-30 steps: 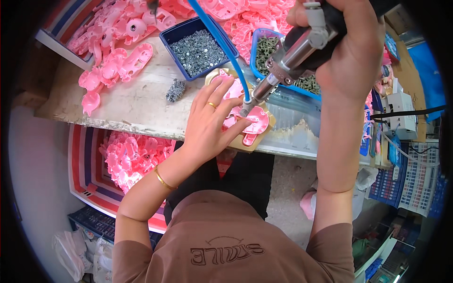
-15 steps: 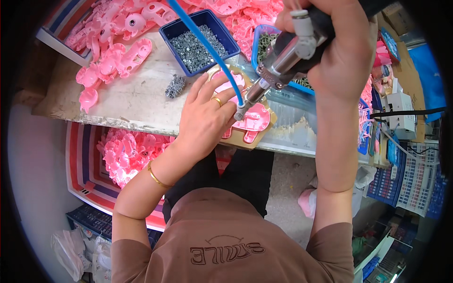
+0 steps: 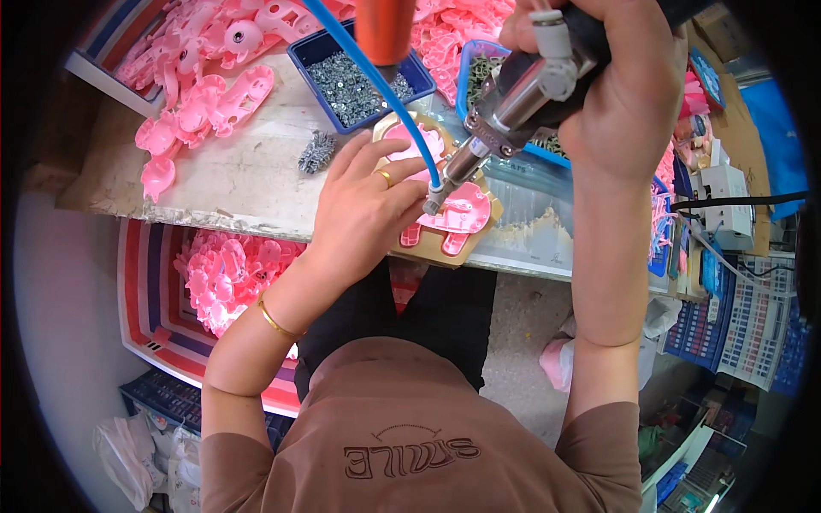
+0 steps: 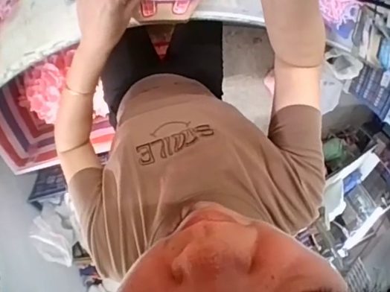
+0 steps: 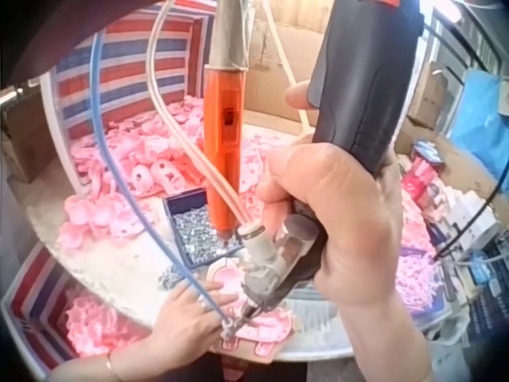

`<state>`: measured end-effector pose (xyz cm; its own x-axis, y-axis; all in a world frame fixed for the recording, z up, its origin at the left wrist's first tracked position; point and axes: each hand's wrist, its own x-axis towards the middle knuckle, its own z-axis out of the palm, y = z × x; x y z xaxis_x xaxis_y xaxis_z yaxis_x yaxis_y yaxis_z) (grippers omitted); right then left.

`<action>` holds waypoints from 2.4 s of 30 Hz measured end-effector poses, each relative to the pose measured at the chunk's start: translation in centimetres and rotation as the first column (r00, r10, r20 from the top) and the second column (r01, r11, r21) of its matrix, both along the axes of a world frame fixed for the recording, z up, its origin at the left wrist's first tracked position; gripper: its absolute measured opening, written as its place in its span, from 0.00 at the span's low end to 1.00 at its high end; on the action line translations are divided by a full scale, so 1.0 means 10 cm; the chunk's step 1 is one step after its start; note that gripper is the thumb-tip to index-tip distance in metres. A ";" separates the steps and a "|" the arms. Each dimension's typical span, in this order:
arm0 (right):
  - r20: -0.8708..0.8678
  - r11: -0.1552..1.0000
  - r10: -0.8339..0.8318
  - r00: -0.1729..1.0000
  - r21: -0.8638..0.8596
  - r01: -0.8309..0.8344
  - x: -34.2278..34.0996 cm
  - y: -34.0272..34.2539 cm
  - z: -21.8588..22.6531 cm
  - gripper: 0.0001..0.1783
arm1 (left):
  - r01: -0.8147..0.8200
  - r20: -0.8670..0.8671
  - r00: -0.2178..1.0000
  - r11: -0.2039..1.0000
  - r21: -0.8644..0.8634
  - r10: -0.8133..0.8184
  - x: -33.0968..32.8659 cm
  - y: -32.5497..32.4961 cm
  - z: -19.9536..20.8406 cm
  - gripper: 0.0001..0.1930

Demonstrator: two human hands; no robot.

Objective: Assembling pink plastic toy components using pneumatic and electric screwdrivers at a factory workbench.

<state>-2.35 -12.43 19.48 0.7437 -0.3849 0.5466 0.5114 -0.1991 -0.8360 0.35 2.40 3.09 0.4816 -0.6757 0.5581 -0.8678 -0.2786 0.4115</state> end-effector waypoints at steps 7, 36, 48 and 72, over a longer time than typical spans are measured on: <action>0.032 0.998 0.039 0.999 0.046 -0.041 0.05 -0.03 -0.01 0.26 | 0.020 0.013 1.000 0.999 0.042 -0.020 0.01 -0.02 -0.04 0.07; 0.006 0.997 -0.021 1.000 0.072 0.020 0.04 0.01 -0.10 0.25 | 0.029 -0.171 0.984 0.993 -0.118 -0.049 0.23 0.09 -0.40 0.07; 0.668 0.820 0.496 0.555 -0.149 -0.553 0.57 -0.12 -0.69 0.21 | -0.005 -0.015 1.000 0.998 -0.068 0.004 0.17 0.00 -0.39 0.11; -0.046 0.981 -0.127 0.991 -0.152 0.118 0.13 -0.79 0.29 0.23 | 0.175 -0.040 0.984 0.982 0.074 -0.173 -0.03 0.06 -0.17 0.15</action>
<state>-1.09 -20.31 22.41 0.7268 -0.3924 0.5637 0.4288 -0.3818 -0.8187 0.04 2.98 1.37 0.3705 -0.7910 0.4869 -0.8919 -0.1566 0.4242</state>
